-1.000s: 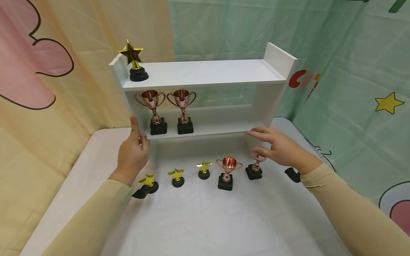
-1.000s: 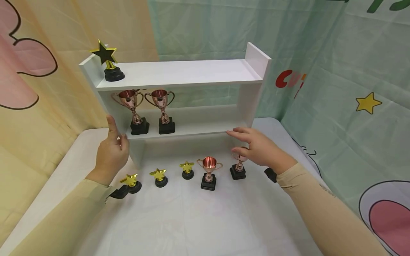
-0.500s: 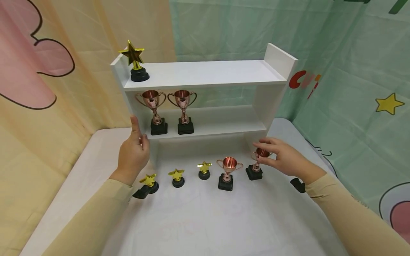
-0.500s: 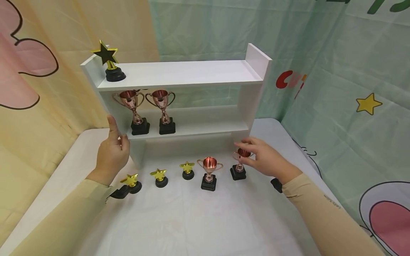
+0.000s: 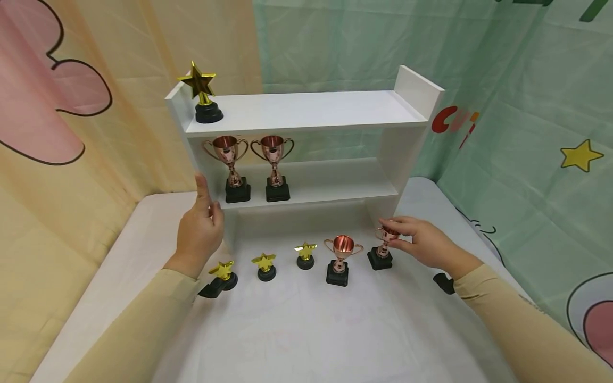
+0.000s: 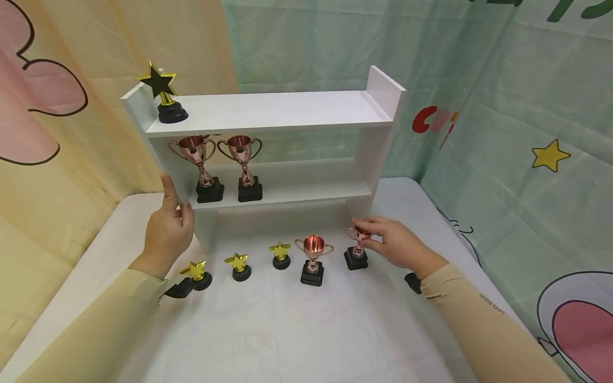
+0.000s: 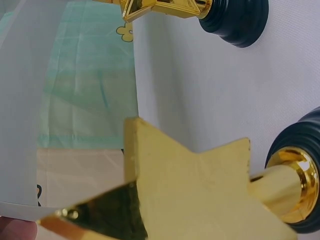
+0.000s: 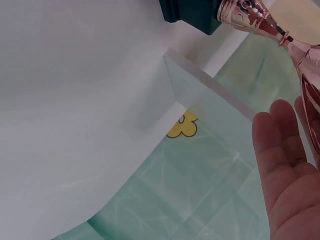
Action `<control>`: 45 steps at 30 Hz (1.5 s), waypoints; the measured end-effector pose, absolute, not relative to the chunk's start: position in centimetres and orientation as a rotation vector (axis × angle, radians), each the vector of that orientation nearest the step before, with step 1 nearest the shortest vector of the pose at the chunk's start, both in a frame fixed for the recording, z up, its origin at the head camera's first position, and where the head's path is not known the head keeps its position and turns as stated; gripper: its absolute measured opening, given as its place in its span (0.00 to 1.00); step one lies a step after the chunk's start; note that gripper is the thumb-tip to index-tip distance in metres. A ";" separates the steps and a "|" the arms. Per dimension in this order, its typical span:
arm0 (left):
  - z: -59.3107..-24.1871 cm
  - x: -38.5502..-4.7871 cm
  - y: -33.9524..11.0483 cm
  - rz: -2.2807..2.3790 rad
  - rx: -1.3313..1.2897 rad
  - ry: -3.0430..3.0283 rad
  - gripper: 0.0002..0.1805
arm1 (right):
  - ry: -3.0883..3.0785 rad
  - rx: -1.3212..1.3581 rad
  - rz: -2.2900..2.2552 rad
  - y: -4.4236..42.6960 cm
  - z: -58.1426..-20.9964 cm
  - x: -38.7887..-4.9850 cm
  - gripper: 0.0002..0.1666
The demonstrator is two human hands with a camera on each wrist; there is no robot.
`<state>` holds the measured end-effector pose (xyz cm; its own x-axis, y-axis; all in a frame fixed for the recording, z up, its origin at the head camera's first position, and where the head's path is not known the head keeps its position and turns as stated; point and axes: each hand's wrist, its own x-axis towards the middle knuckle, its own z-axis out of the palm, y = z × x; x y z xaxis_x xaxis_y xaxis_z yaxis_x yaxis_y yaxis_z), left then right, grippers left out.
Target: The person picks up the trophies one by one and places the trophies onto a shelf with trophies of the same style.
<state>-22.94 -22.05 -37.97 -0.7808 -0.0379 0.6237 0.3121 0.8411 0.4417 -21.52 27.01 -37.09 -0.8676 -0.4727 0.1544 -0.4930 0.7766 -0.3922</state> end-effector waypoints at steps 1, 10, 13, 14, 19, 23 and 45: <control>-38.0 -22.9 -22.1 -0.714 -0.200 -2.371 0.50 | -2.912 0.796 0.670 27.0 -37.2 -21.5 0.35; -38.0 -22.9 -22.1 -0.715 -0.209 -2.351 0.50 | -2.897 0.791 0.717 27.1 -38.1 -21.6 0.34; -38.0 -22.9 -22.1 -0.714 -0.209 -2.351 0.51 | -2.893 0.779 0.728 27.2 -38.2 -21.7 0.34; -38.0 -22.8 -22.1 -0.716 -0.208 -2.353 0.51 | -2.890 0.774 0.733 27.2 -38.3 -21.7 0.34; -38.0 -22.8 -22.0 -0.721 -0.197 -2.362 0.50 | -2.878 0.756 0.762 27.3 -38.4 -21.8 0.34; -37.9 -22.8 -22.0 -0.720 -0.197 -2.363 0.50 | -2.871 0.749 0.792 27.3 -38.5 -21.8 0.34; -38.0 -22.9 -21.9 -0.716 -0.201 -2.354 0.50 | -2.832 0.767 0.798 27.3 -38.8 -21.7 0.35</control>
<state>-22.91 -21.92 -37.97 -0.7699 -0.0421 0.6367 0.3194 0.8384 0.4416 -21.73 27.30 -38.75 -0.8681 -0.4420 0.2261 -0.4950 0.7356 -0.4625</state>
